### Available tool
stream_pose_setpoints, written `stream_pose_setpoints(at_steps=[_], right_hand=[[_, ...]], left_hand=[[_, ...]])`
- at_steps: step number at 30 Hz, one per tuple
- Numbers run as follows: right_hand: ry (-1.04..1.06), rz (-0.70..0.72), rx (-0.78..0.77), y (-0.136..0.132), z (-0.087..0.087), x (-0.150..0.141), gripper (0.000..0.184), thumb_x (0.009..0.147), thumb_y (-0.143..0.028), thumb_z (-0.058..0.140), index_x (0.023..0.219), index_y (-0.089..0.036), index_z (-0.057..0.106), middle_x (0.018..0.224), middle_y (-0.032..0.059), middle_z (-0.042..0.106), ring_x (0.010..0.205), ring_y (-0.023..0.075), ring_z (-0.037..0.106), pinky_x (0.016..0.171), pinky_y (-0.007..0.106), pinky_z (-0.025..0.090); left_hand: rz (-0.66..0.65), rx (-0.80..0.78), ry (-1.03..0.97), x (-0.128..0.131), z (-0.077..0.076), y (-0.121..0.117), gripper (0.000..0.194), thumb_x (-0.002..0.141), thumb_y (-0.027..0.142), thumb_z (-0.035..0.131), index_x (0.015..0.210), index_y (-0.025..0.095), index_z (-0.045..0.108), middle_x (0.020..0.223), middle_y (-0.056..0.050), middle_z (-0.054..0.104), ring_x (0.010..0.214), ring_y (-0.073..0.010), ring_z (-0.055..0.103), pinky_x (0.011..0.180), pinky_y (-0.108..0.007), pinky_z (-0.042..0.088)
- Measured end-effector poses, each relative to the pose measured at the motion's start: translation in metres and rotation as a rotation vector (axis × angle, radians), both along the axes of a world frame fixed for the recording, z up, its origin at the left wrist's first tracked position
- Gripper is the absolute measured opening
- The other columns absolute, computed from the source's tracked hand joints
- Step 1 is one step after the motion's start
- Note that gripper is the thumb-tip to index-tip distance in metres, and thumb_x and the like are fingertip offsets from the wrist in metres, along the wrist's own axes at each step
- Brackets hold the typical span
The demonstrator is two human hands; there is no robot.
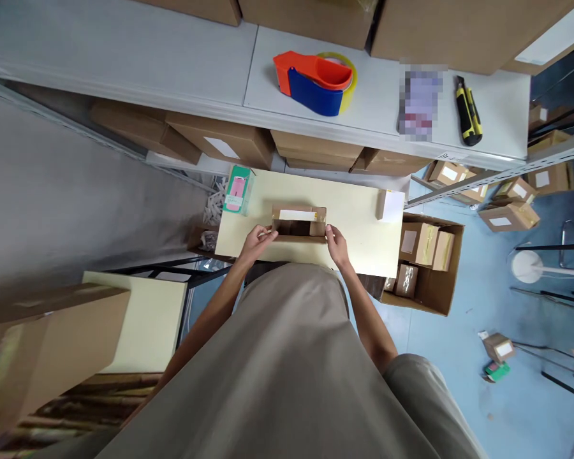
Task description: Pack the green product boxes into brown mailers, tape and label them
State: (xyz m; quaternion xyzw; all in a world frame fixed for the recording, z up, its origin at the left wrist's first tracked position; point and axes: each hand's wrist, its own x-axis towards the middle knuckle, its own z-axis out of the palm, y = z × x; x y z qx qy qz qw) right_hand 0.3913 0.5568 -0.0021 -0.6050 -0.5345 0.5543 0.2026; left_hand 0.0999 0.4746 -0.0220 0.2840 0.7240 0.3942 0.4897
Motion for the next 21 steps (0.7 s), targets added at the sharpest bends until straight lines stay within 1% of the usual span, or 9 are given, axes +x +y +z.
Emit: stream_pose_setpoints(at_steps=[2,4,6,8,10,13,16,18,21], right_hand=[[-0.120,0.028,0.042,-0.001,-0.006,-0.006,0.094,0.097,-0.093,0.054,0.148,-0.015,0.066,0.148,0.0253,0.075,0.135,0.0368,0.076,0.112,0.051,0.064],[-0.258,0.082,0.097,0.000,-0.008,-0.014,0.087,0.094,-0.084,0.069,0.147,-0.015,0.062,0.146,0.0255,0.075,0.128,0.0375,0.078,0.109,0.051,0.064],[-0.383,0.152,0.155,0.002,-0.005,-0.021,0.075,0.098,-0.069,0.073,0.148,-0.015,0.058,0.143,0.0249,0.075,0.118,0.0368,0.080,0.103,0.050,0.064],[-0.481,0.237,0.203,0.002,0.000,-0.027,0.060,0.105,-0.055,0.067,0.149,-0.016,0.057,0.140,0.0232,0.074,0.111,0.0354,0.080,0.098,0.048,0.064],[-0.555,0.341,0.241,0.000,0.008,-0.030,0.053,0.109,-0.046,0.061,0.154,-0.018,0.057,0.136,0.0204,0.073,0.107,0.0339,0.080,0.097,0.045,0.062],[-0.632,0.479,0.278,-0.007,0.022,-0.035,0.070,0.111,-0.045,0.061,0.175,-0.021,0.043,0.130,0.0171,0.073,0.102,0.0324,0.079,0.096,0.042,0.060],[-0.690,0.593,0.300,-0.015,0.037,-0.049,0.093,0.111,-0.050,0.065,0.187,-0.022,0.019,0.125,0.0155,0.076,0.103,0.0328,0.079,0.095,0.040,0.058],[-0.743,0.667,0.297,-0.021,0.046,-0.069,0.100,0.111,-0.057,0.066,0.188,-0.023,0.012,0.125,0.0166,0.079,0.109,0.0349,0.079,0.096,0.040,0.057],[-0.829,0.765,0.287,-0.036,0.057,-0.112,0.108,0.109,-0.070,0.066,0.189,-0.023,0.009,0.131,0.0208,0.080,0.118,0.0389,0.079,0.098,0.043,0.057]], left_hand=[[-0.049,-0.040,0.161,0.012,0.002,0.004,0.057,0.082,0.044,0.098,0.118,0.022,0.060,0.138,-0.015,0.077,0.124,-0.0288,0.079,0.110,-0.044,0.063],[-0.089,-0.095,0.362,0.024,0.006,0.011,0.062,0.081,0.029,0.098,0.128,0.022,0.059,0.139,-0.015,0.076,0.126,-0.0301,0.078,0.113,-0.045,0.061],[-0.132,-0.138,0.513,0.032,0.012,0.016,0.051,0.090,0.026,0.090,0.130,0.021,0.060,0.134,-0.014,0.076,0.124,-0.0310,0.077,0.113,-0.046,0.060],[-0.191,-0.134,0.593,0.036,0.019,0.018,0.037,0.100,0.027,0.080,0.133,0.021,0.064,0.134,-0.014,0.074,0.121,-0.0310,0.077,0.111,-0.045,0.060],[-0.266,-0.107,0.640,0.035,0.028,0.015,0.041,0.104,0.026,0.074,0.144,0.023,0.066,0.140,-0.014,0.070,0.122,-0.0314,0.076,0.109,-0.043,0.060],[-0.316,-0.131,0.699,0.025,0.042,0.001,0.074,0.103,0.029,0.075,0.172,0.026,0.049,0.142,-0.015,0.067,0.123,-0.0333,0.075,0.105,-0.041,0.060],[-0.315,-0.152,0.741,0.010,0.059,-0.021,0.102,0.100,0.034,0.080,0.186,0.029,0.024,0.137,-0.013,0.066,0.119,-0.0331,0.075,0.101,-0.039,0.061],[-0.307,-0.142,0.761,-0.001,0.071,-0.041,0.106,0.100,0.036,0.081,0.187,0.031,0.021,0.136,-0.013,0.065,0.119,-0.0333,0.074,0.101,-0.039,0.060],[-0.259,-0.169,0.784,-0.013,0.089,-0.084,0.099,0.102,0.038,0.079,0.186,0.032,0.026,0.140,-0.016,0.063,0.117,-0.0343,0.075,0.100,-0.039,0.060]])
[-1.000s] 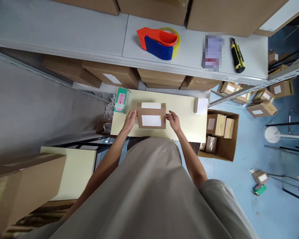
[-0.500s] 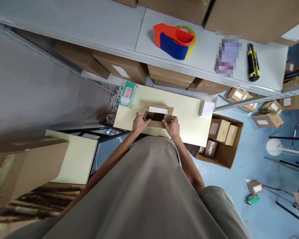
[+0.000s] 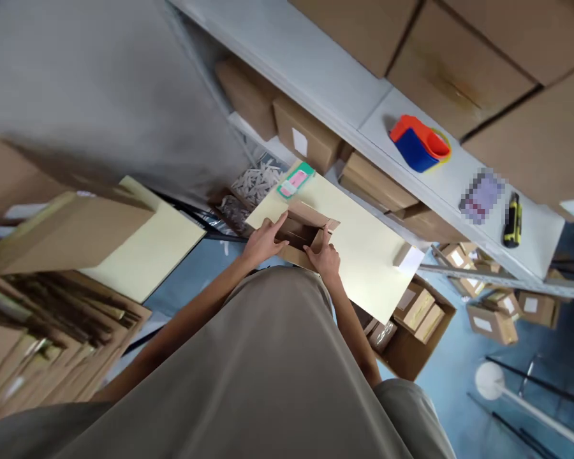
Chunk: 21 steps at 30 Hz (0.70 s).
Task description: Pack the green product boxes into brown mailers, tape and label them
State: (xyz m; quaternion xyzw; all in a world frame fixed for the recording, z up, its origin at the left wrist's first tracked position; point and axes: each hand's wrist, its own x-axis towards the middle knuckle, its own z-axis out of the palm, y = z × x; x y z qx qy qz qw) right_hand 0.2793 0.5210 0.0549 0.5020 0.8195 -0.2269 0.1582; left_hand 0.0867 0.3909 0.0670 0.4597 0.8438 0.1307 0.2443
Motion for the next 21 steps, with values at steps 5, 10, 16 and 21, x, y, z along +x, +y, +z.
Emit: stream_pose_setpoints(at_steps=[5,10,16,21], right_hand=[[-0.080,0.295,0.036,-0.059,0.013,-0.089,0.107,0.111,-0.055,0.065,0.189,-0.021,0.000,0.134,0.0224,0.079,0.120,0.0388,0.080,0.102,0.045,0.058],[-0.017,0.749,0.058,-0.156,0.031,-0.176,0.100,0.112,-0.037,0.053,0.188,-0.018,-0.008,0.132,0.0207,0.082,0.118,0.0359,0.080,0.105,0.044,0.059],[0.081,1.073,0.062,-0.266,0.050,-0.271,0.091,0.110,-0.027,0.038,0.186,-0.009,-0.009,0.121,0.0203,0.086,0.111,0.0397,0.082,0.105,0.051,0.062],[0.111,1.125,0.019,-0.318,0.046,-0.322,0.087,0.111,-0.030,0.032,0.187,-0.009,-0.005,0.116,0.0180,0.087,0.109,0.0385,0.082,0.103,0.048,0.062]], left_hand=[[0.260,-0.059,-0.007,-0.016,0.018,-0.107,0.096,0.104,0.039,0.077,0.186,0.038,0.026,0.154,-0.019,0.057,0.113,-0.0364,0.076,0.100,-0.044,0.062],[0.603,-0.120,-0.065,-0.040,0.017,-0.244,0.109,0.100,0.041,0.081,0.188,0.039,0.017,0.150,-0.019,0.058,0.110,-0.0370,0.077,0.099,-0.046,0.063],[0.892,-0.079,-0.156,-0.069,0.005,-0.387,0.122,0.098,0.051,0.084,0.189,0.033,0.005,0.136,-0.016,0.064,0.114,-0.0396,0.079,0.105,-0.046,0.060],[0.986,-0.031,-0.181,-0.095,0.002,-0.455,0.140,0.092,0.057,0.091,0.188,0.032,-0.008,0.149,-0.024,0.062,0.122,-0.0444,0.078,0.107,-0.049,0.059]])
